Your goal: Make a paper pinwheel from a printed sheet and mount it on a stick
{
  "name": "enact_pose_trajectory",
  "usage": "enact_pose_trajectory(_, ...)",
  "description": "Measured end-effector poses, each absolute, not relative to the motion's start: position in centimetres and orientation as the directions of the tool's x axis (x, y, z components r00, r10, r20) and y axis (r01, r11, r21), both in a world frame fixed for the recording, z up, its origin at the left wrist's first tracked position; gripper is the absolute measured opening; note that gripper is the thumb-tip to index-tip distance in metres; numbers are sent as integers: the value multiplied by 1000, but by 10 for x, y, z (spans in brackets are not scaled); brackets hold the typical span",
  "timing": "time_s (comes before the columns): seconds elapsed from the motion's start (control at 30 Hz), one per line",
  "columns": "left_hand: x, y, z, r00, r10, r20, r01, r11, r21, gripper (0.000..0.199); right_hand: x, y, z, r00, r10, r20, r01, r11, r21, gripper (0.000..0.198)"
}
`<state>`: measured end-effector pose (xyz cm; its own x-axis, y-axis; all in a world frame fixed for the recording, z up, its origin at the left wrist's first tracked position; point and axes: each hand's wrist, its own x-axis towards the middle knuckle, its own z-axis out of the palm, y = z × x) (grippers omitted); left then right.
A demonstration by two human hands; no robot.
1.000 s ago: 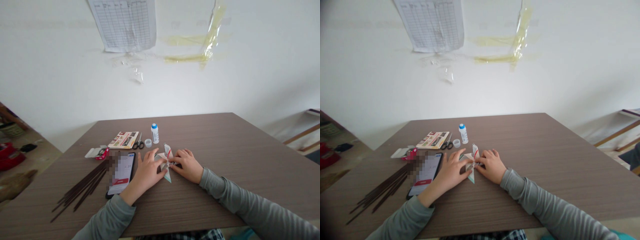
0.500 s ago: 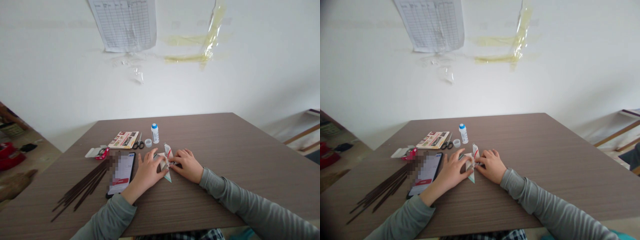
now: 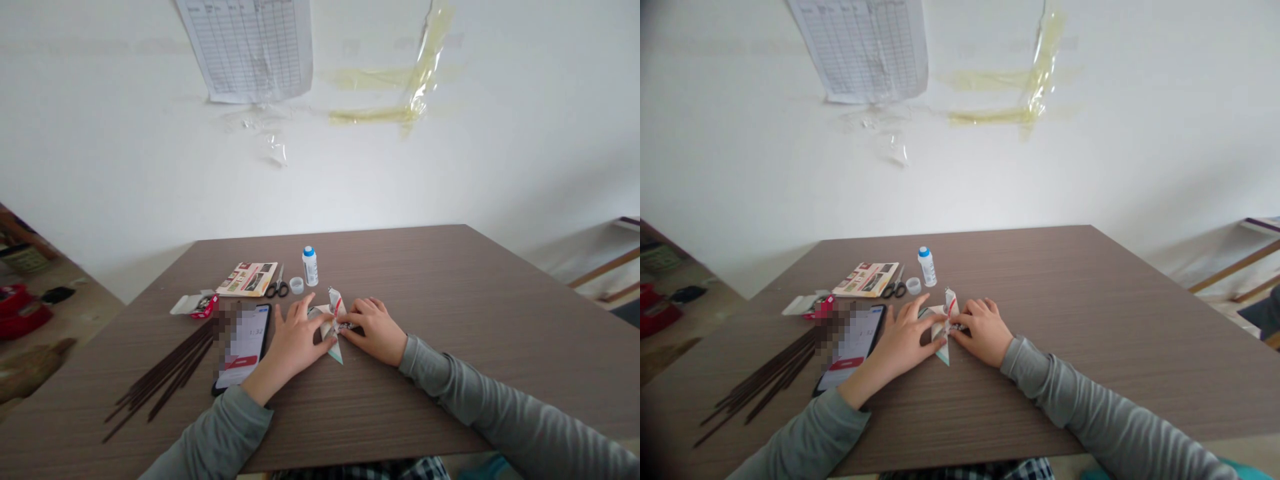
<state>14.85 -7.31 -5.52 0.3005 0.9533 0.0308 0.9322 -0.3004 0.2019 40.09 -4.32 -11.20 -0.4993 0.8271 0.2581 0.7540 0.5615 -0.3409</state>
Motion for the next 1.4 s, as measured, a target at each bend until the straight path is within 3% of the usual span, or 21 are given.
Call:
enact_pose_trajectory(0.2,149,-75,-56,293,955,46,938,-297,177,45,400,-44,-109,-500,831,243,760,556,-337,28)
enact_pose_trajectory(0.5,146,-71,-64,242,965,100,937,-259,235,52,399,-43,-109,-499,839,215,772,544,-329,25)
enact_pose_trajectory(0.77,146,-75,-64,280,955,102,925,-296,237,33,401,-42,-115,-505,814,286,744,579,-334,26)
enact_pose_trajectory(1.17,147,-72,-67,271,959,76,928,-282,243,34,404,-39,-115,-504,818,277,739,575,-351,36)
enact_pose_trajectory(1.4,147,-72,-74,278,955,103,915,-296,274,53,406,-38,-111,-505,826,249,749,563,-348,39)
